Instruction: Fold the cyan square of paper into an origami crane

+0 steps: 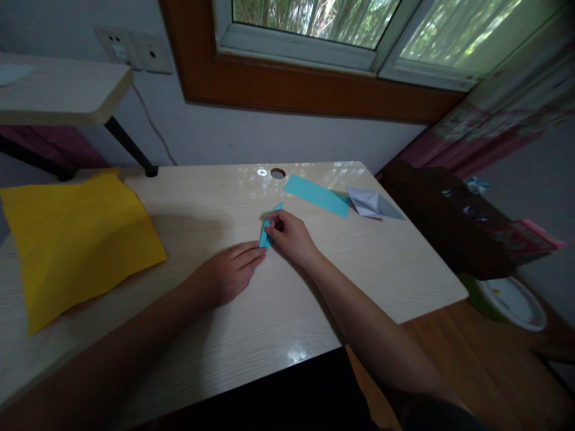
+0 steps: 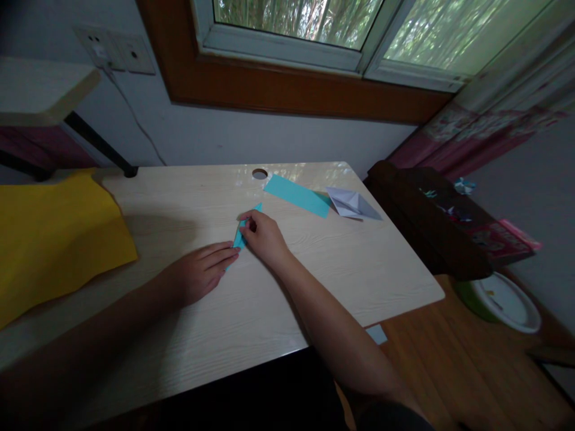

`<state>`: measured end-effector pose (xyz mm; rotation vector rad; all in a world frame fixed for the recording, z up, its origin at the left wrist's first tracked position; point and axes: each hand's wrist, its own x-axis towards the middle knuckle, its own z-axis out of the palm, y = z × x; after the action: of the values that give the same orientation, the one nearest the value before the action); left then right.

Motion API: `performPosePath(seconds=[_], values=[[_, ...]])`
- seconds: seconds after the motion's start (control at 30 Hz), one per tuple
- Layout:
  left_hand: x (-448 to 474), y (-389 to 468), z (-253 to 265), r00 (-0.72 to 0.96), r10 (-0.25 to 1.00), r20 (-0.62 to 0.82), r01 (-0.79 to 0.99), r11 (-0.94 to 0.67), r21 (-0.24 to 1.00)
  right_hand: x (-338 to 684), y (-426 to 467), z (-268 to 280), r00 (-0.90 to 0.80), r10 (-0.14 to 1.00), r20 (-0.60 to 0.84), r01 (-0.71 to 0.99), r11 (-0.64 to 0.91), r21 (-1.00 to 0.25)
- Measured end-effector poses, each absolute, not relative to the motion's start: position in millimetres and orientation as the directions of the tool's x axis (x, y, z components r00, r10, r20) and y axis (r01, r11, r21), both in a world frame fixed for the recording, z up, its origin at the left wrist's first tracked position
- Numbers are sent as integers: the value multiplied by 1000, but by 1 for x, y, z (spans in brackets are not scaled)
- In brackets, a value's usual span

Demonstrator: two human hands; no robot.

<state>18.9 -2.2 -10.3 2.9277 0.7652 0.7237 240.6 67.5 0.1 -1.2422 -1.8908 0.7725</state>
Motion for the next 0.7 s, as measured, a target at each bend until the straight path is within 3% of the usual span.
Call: performPosePath(seconds=[0.7], values=[[31, -12, -7, 719, 533, 446, 529, -836, 146, 237, 65, 2, -201, 960, 197, 458, 270, -847]])
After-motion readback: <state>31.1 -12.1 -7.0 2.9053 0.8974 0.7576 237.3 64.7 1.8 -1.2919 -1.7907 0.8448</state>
